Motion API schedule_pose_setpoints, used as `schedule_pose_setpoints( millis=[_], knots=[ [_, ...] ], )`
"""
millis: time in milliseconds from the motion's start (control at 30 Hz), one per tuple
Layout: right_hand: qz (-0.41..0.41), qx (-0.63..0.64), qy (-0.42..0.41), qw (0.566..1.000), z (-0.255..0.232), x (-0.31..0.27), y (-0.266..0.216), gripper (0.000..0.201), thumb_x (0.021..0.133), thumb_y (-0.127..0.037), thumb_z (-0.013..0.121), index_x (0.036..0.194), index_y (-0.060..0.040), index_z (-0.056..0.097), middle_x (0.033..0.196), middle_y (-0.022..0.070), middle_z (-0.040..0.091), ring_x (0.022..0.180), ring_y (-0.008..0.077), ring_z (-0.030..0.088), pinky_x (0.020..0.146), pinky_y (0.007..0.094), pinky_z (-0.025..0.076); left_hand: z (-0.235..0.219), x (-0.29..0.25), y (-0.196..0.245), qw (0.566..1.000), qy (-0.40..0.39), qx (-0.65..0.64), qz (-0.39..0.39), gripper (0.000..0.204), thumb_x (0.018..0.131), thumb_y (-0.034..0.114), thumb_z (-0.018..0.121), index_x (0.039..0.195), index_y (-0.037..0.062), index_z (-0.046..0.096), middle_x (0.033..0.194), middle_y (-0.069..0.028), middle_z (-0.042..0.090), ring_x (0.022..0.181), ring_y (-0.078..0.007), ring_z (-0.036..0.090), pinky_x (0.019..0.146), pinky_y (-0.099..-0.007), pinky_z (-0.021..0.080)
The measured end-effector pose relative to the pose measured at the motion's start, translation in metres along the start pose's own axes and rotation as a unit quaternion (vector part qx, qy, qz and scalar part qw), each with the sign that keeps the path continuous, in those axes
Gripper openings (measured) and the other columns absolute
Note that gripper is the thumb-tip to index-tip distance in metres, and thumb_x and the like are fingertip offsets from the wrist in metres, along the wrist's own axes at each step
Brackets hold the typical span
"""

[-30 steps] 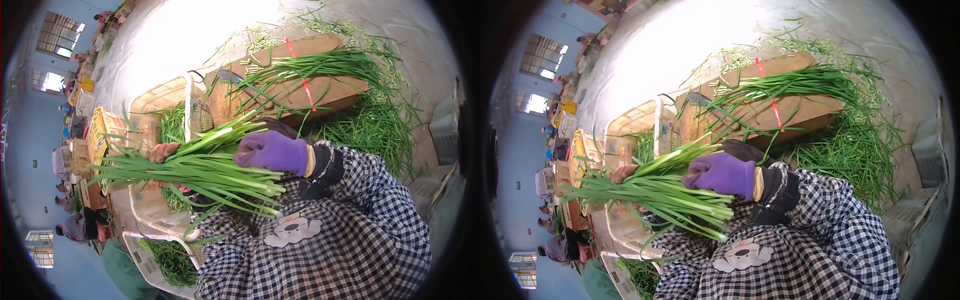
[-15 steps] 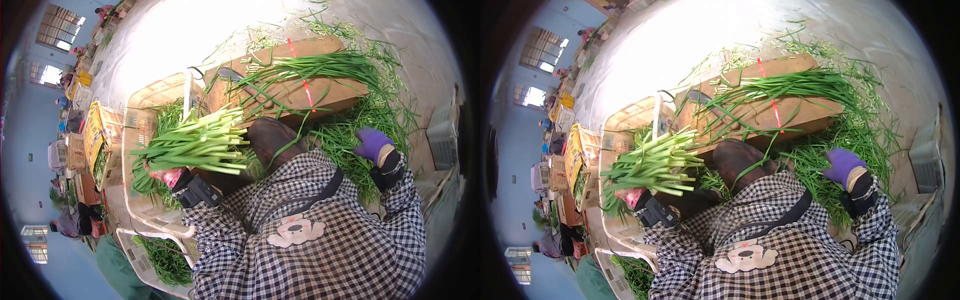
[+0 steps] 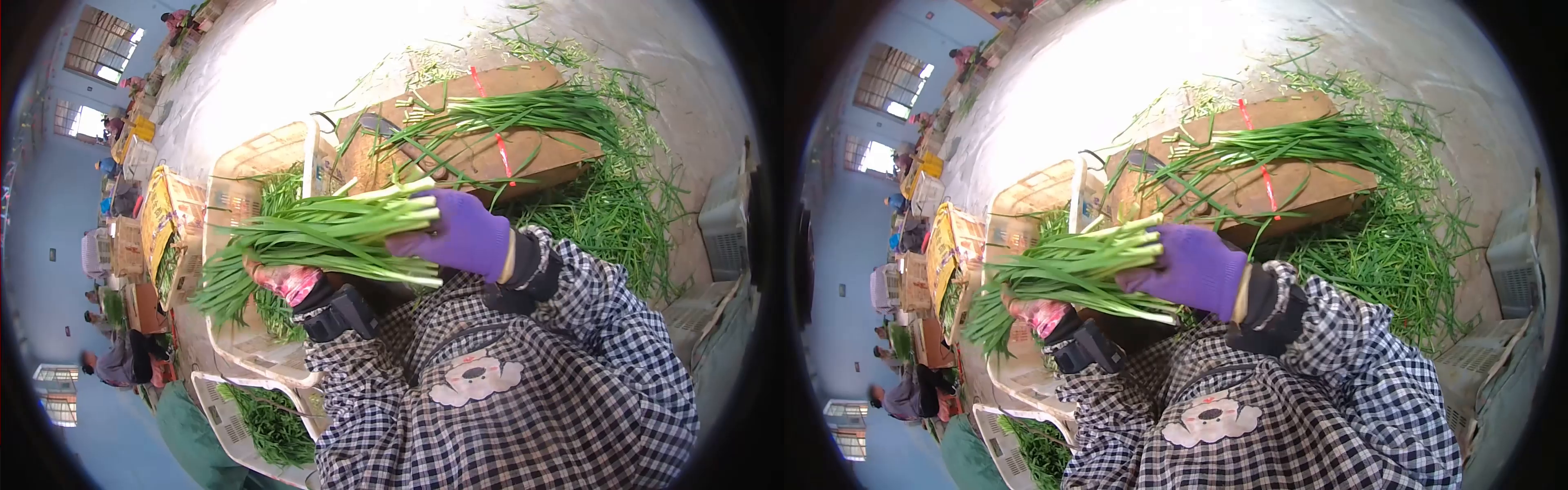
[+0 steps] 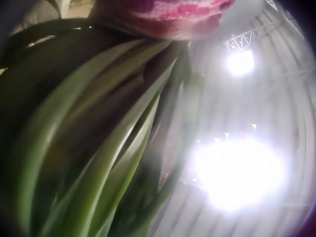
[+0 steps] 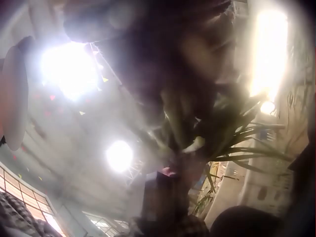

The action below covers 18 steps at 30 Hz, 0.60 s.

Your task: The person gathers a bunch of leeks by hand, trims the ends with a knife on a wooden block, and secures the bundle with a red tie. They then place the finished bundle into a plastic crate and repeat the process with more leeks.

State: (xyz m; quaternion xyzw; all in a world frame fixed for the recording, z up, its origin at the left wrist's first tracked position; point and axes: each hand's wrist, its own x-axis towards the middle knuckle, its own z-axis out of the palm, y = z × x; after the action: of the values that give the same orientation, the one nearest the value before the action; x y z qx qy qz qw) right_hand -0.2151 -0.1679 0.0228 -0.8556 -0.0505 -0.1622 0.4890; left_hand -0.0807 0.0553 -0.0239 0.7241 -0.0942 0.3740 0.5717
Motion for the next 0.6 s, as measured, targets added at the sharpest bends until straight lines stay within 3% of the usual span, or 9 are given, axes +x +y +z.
schedule_pose_setpoints(
  millis=[67,133,200,233,333,400,433,533,600],
  knots=[
    [-0.042,-0.048,-0.026,0.998,-0.013,-0.018,0.006,0.035,0.078,-0.043,0.062,0.092,-0.0111,0.064,0.074,0.0081,0.063,0.071,0.0246,0.063,0.064,0.0326,0.051,0.013,-0.002,0.011,0.993,0.068,-0.074,-0.056,0.049,0.070,0.036,0.071,0.101,-0.0003,0.057,0.093,-0.0114,0.062,0.076,-0.0210,0.060,0.068,-0.0327,0.051],
    [-0.079,-0.085,-0.087,0.989,-0.030,-0.035,0.024,0.029,0.081,-0.038,0.062,0.091,-0.0106,0.064,0.073,0.0082,0.062,0.068,0.0243,0.062,0.062,0.0327,0.050,0.008,0.007,0.006,0.924,-0.020,-0.286,-0.254,0.054,0.071,0.039,0.070,0.104,-0.0010,0.054,0.094,-0.0107,0.061,0.077,-0.0200,0.060,0.065,-0.0321,0.051],
    [0.060,-0.069,-0.122,0.988,-0.061,-0.059,0.039,0.023,0.080,-0.029,0.063,0.090,-0.0086,0.064,0.074,0.0085,0.062,0.067,0.0238,0.061,0.062,0.0330,0.049,0.011,0.005,-0.008,0.922,0.087,-0.286,-0.246,0.052,0.076,0.041,0.064,0.105,-0.0012,0.054,0.094,-0.0111,0.061,0.076,-0.0219,0.060,0.068,-0.0357,0.051],
    [0.098,-0.044,-0.037,0.994,-0.070,-0.069,0.051,0.022,0.079,-0.026,0.065,0.090,-0.0072,0.064,0.077,0.0090,0.062,0.069,0.0237,0.061,0.063,0.0322,0.048,0.002,0.009,-0.038,0.985,0.062,-0.152,-0.059,0.049,0.078,0.040,0.062,0.104,-0.0009,0.054,0.093,-0.0110,0.061,0.075,-0.0234,0.059,0.070,-0.0373,0.050],
    [0.179,-0.050,0.092,0.978,-0.085,-0.053,0.026,0.023,0.077,-0.021,0.066,0.093,-0.0050,0.063,0.085,0.0085,0.062,0.076,0.0232,0.060,0.067,0.0315,0.048,-0.006,0.010,-0.038,0.974,0.147,0.117,0.126,0.043,0.080,0.038,0.060,0.100,0.0001,0.056,0.091,-0.0104,0.061,0.074,-0.0261,0.059,0.076,-0.0404,0.047],
    [-0.076,-0.163,0.152,0.972,-0.072,-0.027,-0.008,0.026,0.076,-0.021,0.066,0.095,-0.0040,0.062,0.089,0.0094,0.061,0.077,0.0229,0.059,0.068,0.0323,0.048,-0.021,0.026,-0.020,0.870,-0.147,0.321,0.345,0.039,0.076,0.030,0.063,0.100,0.0009,0.056,0.100,-0.0133,0.059,0.081,-0.0224,0.060,0.075,-0.0367,0.048],
    [-0.160,-0.202,0.176,0.950,-0.063,-0.016,-0.018,0.027,0.075,-0.021,0.065,0.095,-0.0036,0.062,0.090,0.0097,0.061,0.078,0.0228,0.059,0.068,0.0326,0.047,-0.005,0.013,0.001,0.988,-0.110,0.095,0.057,0.042,0.073,0.034,0.067,0.097,0.0005,0.057,0.099,-0.0125,0.060,0.085,-0.0228,0.059,0.077,-0.0376,0.046],
    [-0.161,-0.258,0.018,0.952,-0.033,0.004,-0.021,0.029,0.074,-0.030,0.066,0.093,-0.0099,0.060,0.082,0.0048,0.056,0.077,0.0221,0.057,0.066,0.0359,0.046,-0.003,0.016,0.006,0.952,-0.043,0.192,0.233,0.043,0.076,0.035,0.065,0.098,-0.0007,0.057,0.090,-0.0111,0.062,0.078,-0.0245,0.059,0.071,-0.0355,0.048],
    [-0.196,-0.289,-0.002,0.937,-0.020,0.013,-0.015,0.020,0.071,-0.027,0.065,0.077,-0.0095,0.058,0.075,0.0057,0.057,0.070,0.0244,0.057,0.061,0.0370,0.046,0.004,0.007,0.027,0.996,0.039,-0.012,0.074,0.046,0.075,0.040,0.065,0.095,-0.0009,0.059,0.089,-0.0122,0.062,0.078,-0.0252,0.059,0.071,-0.0350,0.048]
  ],
)
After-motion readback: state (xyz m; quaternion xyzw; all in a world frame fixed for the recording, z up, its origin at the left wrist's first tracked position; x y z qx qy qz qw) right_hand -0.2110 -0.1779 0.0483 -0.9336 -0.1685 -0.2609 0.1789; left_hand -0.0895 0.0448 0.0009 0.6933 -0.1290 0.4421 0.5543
